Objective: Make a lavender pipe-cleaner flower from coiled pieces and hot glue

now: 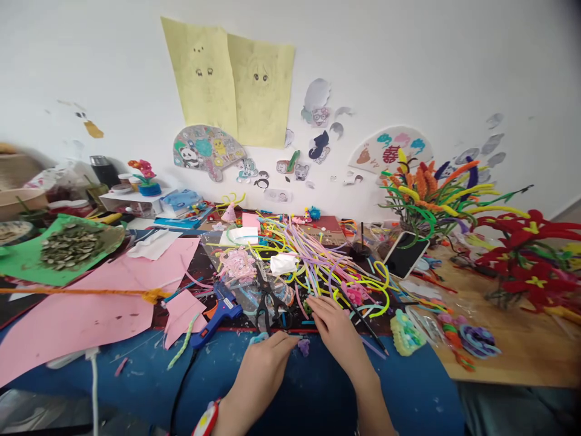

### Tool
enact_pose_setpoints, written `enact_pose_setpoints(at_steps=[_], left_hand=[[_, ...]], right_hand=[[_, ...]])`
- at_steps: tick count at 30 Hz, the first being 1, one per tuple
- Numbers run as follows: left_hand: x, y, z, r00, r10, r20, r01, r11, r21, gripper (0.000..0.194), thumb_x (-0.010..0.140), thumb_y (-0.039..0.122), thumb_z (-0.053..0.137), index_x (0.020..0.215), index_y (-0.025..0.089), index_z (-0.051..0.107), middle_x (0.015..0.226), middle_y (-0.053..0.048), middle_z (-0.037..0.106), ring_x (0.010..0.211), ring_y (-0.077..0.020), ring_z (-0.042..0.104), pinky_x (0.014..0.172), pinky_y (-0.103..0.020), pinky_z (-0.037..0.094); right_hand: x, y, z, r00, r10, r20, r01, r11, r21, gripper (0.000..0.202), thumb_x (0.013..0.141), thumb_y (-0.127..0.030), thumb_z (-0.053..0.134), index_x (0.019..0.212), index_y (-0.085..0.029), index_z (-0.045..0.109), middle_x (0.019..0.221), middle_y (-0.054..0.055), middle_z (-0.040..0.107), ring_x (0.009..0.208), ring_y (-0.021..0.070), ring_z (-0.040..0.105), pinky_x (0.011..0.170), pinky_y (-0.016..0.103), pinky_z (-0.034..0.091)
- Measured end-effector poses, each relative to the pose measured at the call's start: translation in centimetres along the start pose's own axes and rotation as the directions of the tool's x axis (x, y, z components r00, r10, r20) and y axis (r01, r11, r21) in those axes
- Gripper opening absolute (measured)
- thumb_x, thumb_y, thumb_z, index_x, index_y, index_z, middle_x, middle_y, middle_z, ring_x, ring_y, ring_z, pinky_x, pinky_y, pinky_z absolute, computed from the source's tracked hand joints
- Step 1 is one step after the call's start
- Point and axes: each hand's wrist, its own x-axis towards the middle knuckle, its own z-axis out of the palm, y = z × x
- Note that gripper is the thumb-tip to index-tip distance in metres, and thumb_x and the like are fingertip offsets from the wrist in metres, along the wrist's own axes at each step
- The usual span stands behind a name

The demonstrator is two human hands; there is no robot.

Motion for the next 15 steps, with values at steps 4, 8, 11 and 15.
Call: enact_pose_setpoints(at_steps=[4,8,11,15], left_hand=[[-0.6,-0.4,-1.5,0.985,-0.084,-0.150,0.090,0.995,0.033,0.026,0.094,0.017,0.051,0.088,0.021,0.076,0.096,-0.006,0.072,0.063,-0.0131,0.069,0.057,-0.021,0.052],[-1.4,-0.7,-2.9,0.955,-0.156,-0.251,0.165,0.986,0.014,0.025,0.090,0.021,0.060,0.068,0.018,0.071,0.086,-0.005,0.066,0.057,-0.0112,0.062,0.052,-0.021,0.047],[-1.9,-0.7,-3.8,0.941,-0.193,-0.277,0.199,0.980,-0.007,0.025,0.088,0.024,0.063,0.064,0.018,0.069,0.083,-0.005,0.064,0.060,-0.0127,0.063,0.052,-0.020,0.046],[-2.2,-0.8,-4.2,0.935,-0.207,-0.288,0.193,0.978,-0.074,0.021,0.089,0.026,0.063,0.073,0.020,0.074,0.088,-0.005,0.066,0.061,-0.0129,0.064,0.056,-0.022,0.049]], right_hand=[[1.9,0.8,1.3,1.000,-0.001,0.030,0.002,1.000,-0.030,0.038,0.090,-0.007,0.049,0.113,-0.024,0.073,0.119,0.006,0.073,0.115,0.0313,0.059,0.099,0.054,0.049],[2.6,1.1,1.5,0.999,0.019,0.042,-0.019,1.000,-0.008,0.029,0.087,-0.006,0.055,0.094,-0.023,0.077,0.096,0.008,0.077,0.100,0.0311,0.061,0.091,0.051,0.050],[2.7,1.1,1.5,0.998,0.052,0.017,-0.053,0.998,0.036,0.025,0.086,-0.006,0.057,0.087,-0.021,0.076,0.086,0.009,0.073,0.093,0.0301,0.061,0.087,0.048,0.049],[2.6,1.1,0.9,0.989,0.136,-0.057,-0.126,0.982,0.141,0.021,0.088,-0.011,0.056,0.089,-0.020,0.074,0.089,0.010,0.070,0.093,0.0299,0.062,0.085,0.048,0.049]])
